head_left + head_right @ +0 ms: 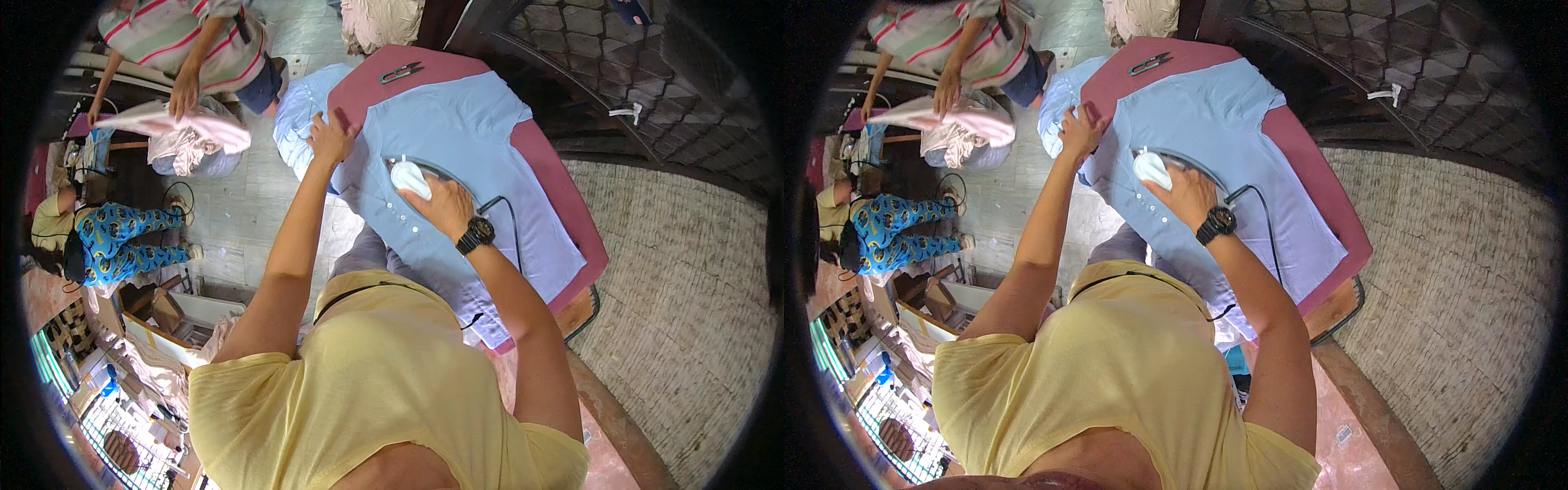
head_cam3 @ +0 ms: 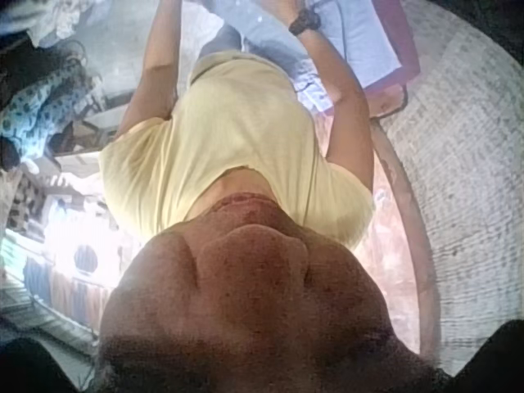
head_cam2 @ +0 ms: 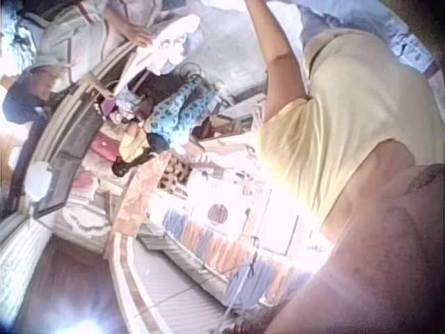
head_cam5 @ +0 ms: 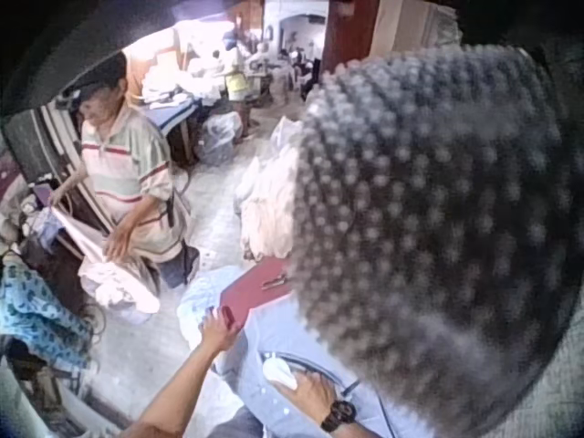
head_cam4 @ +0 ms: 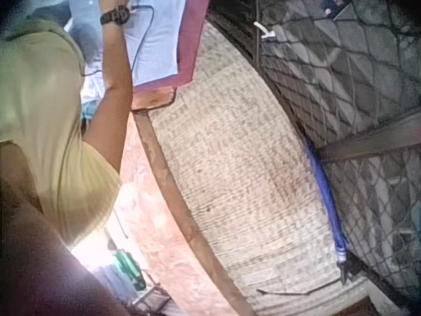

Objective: The person irons a light blue shirt on an ironing board, using an iron to press the front panels, collar, and sleeves. The person periodically repositions the shirt to reach different sections.

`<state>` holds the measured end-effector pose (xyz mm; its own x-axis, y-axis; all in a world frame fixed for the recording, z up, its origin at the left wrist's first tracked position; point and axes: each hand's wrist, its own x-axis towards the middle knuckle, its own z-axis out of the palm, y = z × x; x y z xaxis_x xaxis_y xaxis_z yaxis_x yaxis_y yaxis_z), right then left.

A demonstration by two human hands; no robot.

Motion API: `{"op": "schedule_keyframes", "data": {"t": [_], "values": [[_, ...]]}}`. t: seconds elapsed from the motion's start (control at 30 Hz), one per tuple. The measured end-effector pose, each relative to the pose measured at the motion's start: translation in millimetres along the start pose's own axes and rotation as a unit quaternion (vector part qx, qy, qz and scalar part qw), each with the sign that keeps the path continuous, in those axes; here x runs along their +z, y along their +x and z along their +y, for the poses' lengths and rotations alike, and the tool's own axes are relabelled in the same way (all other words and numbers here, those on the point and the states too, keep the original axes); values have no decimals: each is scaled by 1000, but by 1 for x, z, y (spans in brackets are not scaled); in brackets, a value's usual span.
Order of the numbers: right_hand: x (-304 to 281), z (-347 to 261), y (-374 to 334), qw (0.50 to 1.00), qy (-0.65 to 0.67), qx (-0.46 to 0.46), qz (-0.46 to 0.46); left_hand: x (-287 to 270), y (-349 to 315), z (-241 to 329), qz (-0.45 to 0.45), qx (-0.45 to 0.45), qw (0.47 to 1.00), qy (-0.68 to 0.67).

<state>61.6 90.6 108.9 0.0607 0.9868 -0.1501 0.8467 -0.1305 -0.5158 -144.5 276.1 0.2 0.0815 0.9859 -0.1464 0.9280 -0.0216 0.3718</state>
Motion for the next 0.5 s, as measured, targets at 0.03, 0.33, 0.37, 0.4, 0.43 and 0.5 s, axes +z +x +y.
{"op": "schedule_keyframes", "data": {"t": [0.03,0.33,0.37,0.4,0.43,0.5], "values": [[1,2,-3,1000,-12,9,10,-2,6,4,61,31,998,-6],[-16,-13,86,976,31,147,156,14,38,35,38,122,982,-136],[-19,-11,96,974,37,148,165,14,39,36,39,125,981,-143],[-21,-10,103,977,39,144,155,17,38,36,35,130,979,-151],[-23,-11,110,979,39,139,143,18,38,34,37,124,980,-153],[-25,-7,108,986,31,121,115,18,39,33,42,115,980,-155]]}}
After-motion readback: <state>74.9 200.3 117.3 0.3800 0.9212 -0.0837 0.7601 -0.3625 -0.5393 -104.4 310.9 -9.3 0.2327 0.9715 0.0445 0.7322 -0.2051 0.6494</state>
